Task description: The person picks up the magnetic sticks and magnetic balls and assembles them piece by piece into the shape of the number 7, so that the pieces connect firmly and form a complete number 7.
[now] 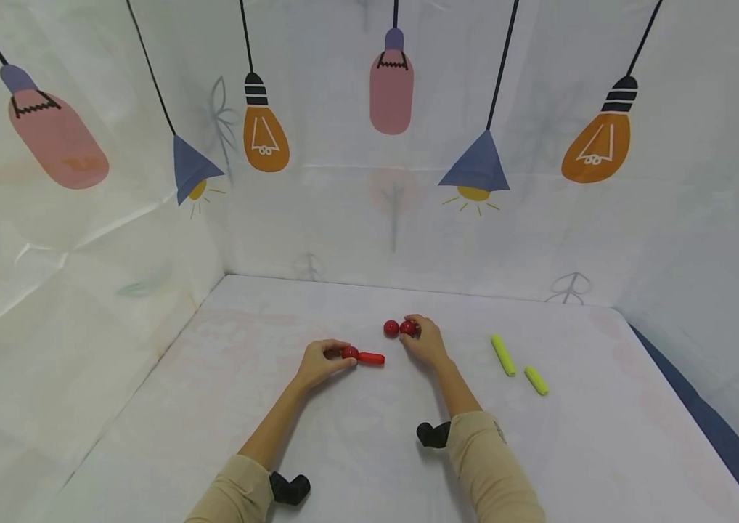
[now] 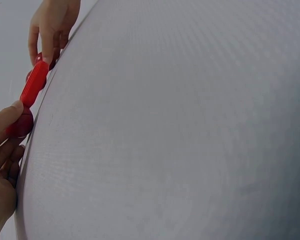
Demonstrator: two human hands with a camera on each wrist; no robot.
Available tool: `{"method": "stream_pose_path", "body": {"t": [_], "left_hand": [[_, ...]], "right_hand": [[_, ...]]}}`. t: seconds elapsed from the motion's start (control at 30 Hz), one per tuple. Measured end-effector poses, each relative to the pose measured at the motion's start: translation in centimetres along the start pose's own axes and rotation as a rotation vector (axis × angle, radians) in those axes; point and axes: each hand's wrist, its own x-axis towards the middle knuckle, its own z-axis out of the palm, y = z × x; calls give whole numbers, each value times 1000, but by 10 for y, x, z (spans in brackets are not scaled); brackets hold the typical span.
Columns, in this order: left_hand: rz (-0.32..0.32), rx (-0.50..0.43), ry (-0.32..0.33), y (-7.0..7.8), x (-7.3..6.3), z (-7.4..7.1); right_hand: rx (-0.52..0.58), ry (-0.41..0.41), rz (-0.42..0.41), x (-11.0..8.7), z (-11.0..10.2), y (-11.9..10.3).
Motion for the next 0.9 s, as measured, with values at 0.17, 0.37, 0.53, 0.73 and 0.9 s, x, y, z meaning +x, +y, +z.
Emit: {"method": "stream_pose_path", "body": {"t": [0.17,0.37,0.53,0.73,0.9], "left_hand": [[12,0,-1,0,0,0],[20,8,1,1,-1,-1],[22,10,0,0,-1,0],[14,19,-12,0,0,-1],[24,28,-9,0,0,-1]], "right_hand": [[14,8,3,-3,-1,0],[39,22,19,-7,-1,0],[54,33,48,-9,-2,1],[91,56,90,-10,-3,3],[101,64,107,-14,-5,2]]}}
